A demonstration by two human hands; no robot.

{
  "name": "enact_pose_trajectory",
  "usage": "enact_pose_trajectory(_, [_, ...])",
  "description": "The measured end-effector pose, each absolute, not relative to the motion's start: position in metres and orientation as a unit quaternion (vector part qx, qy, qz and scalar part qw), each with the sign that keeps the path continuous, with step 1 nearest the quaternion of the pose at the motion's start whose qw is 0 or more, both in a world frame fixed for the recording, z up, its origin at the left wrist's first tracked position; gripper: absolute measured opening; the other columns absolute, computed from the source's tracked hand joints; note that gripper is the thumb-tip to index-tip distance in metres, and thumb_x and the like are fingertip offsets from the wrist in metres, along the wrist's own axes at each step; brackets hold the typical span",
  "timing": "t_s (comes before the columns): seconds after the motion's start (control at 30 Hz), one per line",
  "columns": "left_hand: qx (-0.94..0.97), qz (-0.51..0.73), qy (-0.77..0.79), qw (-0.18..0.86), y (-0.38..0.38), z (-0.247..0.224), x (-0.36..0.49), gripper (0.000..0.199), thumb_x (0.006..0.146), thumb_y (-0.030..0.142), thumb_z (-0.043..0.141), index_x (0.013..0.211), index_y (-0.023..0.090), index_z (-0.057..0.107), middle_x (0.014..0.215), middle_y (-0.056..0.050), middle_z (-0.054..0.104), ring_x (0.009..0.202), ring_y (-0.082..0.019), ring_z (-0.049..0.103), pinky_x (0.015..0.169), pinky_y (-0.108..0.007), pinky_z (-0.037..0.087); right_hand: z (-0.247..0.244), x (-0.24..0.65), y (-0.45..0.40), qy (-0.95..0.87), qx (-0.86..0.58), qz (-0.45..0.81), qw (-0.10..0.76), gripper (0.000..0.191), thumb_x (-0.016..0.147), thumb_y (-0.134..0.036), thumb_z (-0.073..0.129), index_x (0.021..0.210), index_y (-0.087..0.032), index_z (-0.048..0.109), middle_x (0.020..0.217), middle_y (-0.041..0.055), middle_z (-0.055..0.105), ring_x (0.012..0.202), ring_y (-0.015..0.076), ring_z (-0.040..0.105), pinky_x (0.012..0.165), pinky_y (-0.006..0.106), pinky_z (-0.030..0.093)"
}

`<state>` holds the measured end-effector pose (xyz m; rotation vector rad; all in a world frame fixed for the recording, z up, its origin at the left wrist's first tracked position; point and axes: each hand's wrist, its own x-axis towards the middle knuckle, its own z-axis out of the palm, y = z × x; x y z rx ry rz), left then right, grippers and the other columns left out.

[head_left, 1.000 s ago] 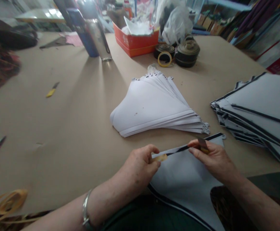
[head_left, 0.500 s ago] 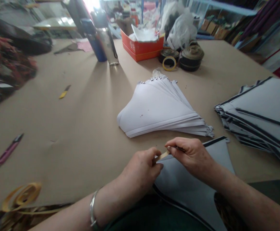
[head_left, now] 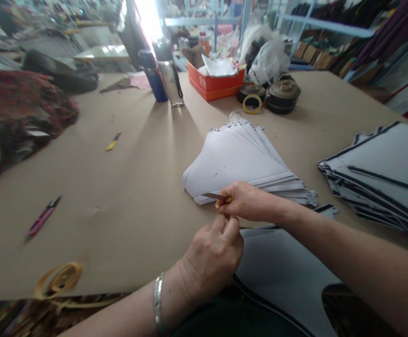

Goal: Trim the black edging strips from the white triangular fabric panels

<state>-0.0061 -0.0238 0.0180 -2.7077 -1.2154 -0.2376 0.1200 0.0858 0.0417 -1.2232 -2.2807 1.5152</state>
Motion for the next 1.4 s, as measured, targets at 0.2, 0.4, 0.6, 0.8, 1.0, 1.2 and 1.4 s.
enact_pose_trajectory(0.2, [-0.924, -0.066, -0.372, 0.062, -0.016, 0.017, -0.012, 0.013, 0.084, 0.009, 0.049, 0.083, 0.013, 0.061, 0.108, -0.013, 0.055, 0.112, -0.035, 0.049, 0.063, -0.031, 0.056, 0.037, 0.112, 0.117, -0.768, -0.338, 0.543, -0.016, 0.009, 0.067, -0.026, 0.063, 0.067, -0.017, 0.066, 0.054, -0.0054, 0.056, 0.054, 0.0087, 0.046, 0.052, 0.021, 0.033])
enact_pose_trajectory(0.4, [-0.900, -0.040, -0.417, -0.119, -0.008, 0.016, -0.007, 0.015, 0.083, 0.010, 0.048, 0.077, 0.016, 0.060, 0.082, -0.007, 0.059, 0.078, -0.021, 0.056, 0.061, -0.029, 0.051, 0.056, 0.128, 0.104, -0.768, -0.367, 0.519, 0.082, 0.017, 0.074, -0.026, 0.058, 0.076, -0.014, 0.070, 0.061, -0.0037, 0.056, 0.058, 0.0086, 0.046, 0.056, 0.021, 0.035])
enact_pose_trajectory(0.6, [-0.733, -0.104, -0.553, -0.382, 0.000, 0.023, -0.001, 0.026, 0.082, 0.024, 0.050, 0.057, 0.017, 0.053, 0.058, 0.002, 0.049, 0.057, -0.011, 0.048, 0.054, -0.023, 0.036, 0.046, 0.218, 0.064, -0.731, -0.520, 0.349, 0.273, 0.023, 0.085, -0.033, 0.054, 0.081, -0.015, 0.069, 0.061, -0.0021, 0.054, 0.058, 0.0110, 0.049, 0.055, 0.022, 0.036])
enact_pose_trajectory(0.8, [-0.529, -0.088, -0.588, -0.606, 0.008, 0.025, -0.001, 0.025, 0.072, 0.040, 0.049, 0.058, 0.019, 0.050, 0.046, 0.006, 0.044, 0.039, -0.011, 0.045, 0.038, -0.021, 0.035, -0.012, 0.282, 0.024, -0.726, -0.588, 0.257, 0.247, 0.017, 0.087, -0.026, 0.053, 0.084, -0.016, 0.067, 0.074, 0.0026, 0.067, 0.069, 0.0154, 0.061, 0.063, 0.023, 0.044])
enact_pose_trajectory(1.0, [-0.493, -0.123, -0.582, -0.635, 0.017, 0.036, 0.012, 0.028, 0.063, 0.046, 0.053, 0.056, 0.018, 0.050, 0.043, 0.006, 0.045, 0.033, -0.008, 0.039, 0.033, -0.019, 0.033, -0.031, 0.247, -0.015, -0.906, -0.357, 0.121, 0.190, 0.025, 0.090, -0.014, 0.042, 0.103, -0.015, 0.063, 0.072, 0.0044, 0.062, 0.064, 0.0160, 0.054, 0.060, 0.027, 0.042])
enact_pose_trajectory(1.2, [-0.493, -0.132, -0.574, -0.640, 0.033, 0.056, 0.031, 0.024, 0.065, 0.037, 0.056, 0.052, 0.018, 0.050, 0.041, 0.006, 0.047, 0.031, -0.006, 0.038, 0.031, -0.017, 0.030, -0.046, 0.235, -0.012, -0.916, -0.354, 0.021, 0.185, 0.023, 0.093, -0.017, 0.046, 0.108, -0.013, 0.063, 0.094, 0.0096, 0.065, 0.088, 0.0213, 0.053, 0.081, 0.035, 0.046])
enact_pose_trajectory(1.4, [-0.499, -0.187, -0.536, -0.655, 0.061, 0.074, 0.062, 0.024, 0.077, 0.018, 0.055, 0.053, 0.016, 0.053, 0.043, 0.005, 0.050, 0.034, -0.006, 0.040, 0.033, -0.015, 0.031, -0.049, 0.239, -0.013, -0.913, -0.341, 0.038, 0.219, 0.027, 0.093, -0.012, 0.043, 0.111, -0.010, 0.063, 0.112, 0.0115, 0.065, 0.106, 0.0220, 0.053, 0.096, 0.036, 0.046])
